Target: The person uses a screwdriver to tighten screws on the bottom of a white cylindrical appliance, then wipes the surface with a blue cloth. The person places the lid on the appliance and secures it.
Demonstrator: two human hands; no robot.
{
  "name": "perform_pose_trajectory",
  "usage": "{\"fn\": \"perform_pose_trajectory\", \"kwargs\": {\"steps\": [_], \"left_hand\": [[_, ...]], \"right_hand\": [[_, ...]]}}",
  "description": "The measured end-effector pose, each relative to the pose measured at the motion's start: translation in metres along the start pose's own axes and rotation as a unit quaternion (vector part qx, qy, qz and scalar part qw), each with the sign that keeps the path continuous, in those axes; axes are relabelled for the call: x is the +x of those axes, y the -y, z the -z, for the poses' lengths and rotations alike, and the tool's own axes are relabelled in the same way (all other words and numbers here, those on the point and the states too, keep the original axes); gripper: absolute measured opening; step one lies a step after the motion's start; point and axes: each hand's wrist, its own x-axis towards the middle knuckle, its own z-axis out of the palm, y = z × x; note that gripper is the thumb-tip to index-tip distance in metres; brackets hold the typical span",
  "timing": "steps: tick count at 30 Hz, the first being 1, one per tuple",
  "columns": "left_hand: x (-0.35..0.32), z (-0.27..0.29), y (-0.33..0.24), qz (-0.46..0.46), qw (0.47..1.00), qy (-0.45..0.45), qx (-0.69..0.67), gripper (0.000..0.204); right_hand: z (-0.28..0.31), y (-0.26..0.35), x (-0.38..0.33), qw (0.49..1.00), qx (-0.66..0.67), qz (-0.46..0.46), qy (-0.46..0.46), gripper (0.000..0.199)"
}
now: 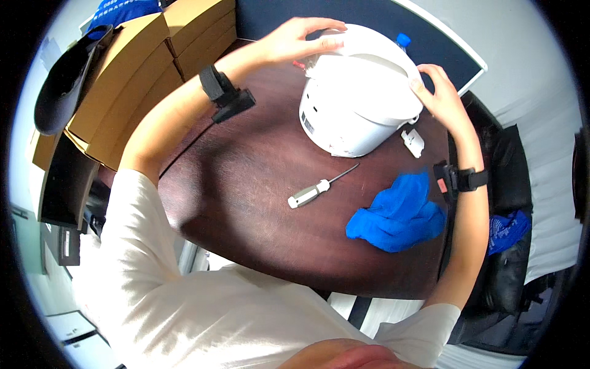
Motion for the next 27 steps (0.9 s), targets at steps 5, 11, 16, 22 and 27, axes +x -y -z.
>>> {"fn": "perform_pose_trajectory", "kwargs": {"steps": [5,11,16,22,27], "left_hand": [[-0.019,-0.028,0.026,0.151,0.946,-0.024,-0.287,0.071],[-0.034,-0.033,0.001,0.151,0.938,-0.045,-0.309,0.077],[-0.052,-0.043,-0.007,0.139,0.944,-0.096,-0.283,0.077],[-0.094,-0.042,-0.048,0.067,0.965,-0.147,-0.206,0.061],[-0.105,-0.031,-0.055,0.067,0.965,-0.137,-0.212,0.062]], "right_hand": [[-0.006,0.058,0.016,0.998,-0.014,0.055,-0.005,0.065],[-0.008,0.083,0.036,0.994,-0.027,0.078,0.069,0.050],[0.006,0.081,0.052,0.983,-0.040,0.087,0.158,0.043],[0.006,0.098,0.042,0.984,-0.028,0.096,0.150,0.027],[0.014,0.107,0.044,0.990,-0.025,0.069,0.121,0.017]]}}
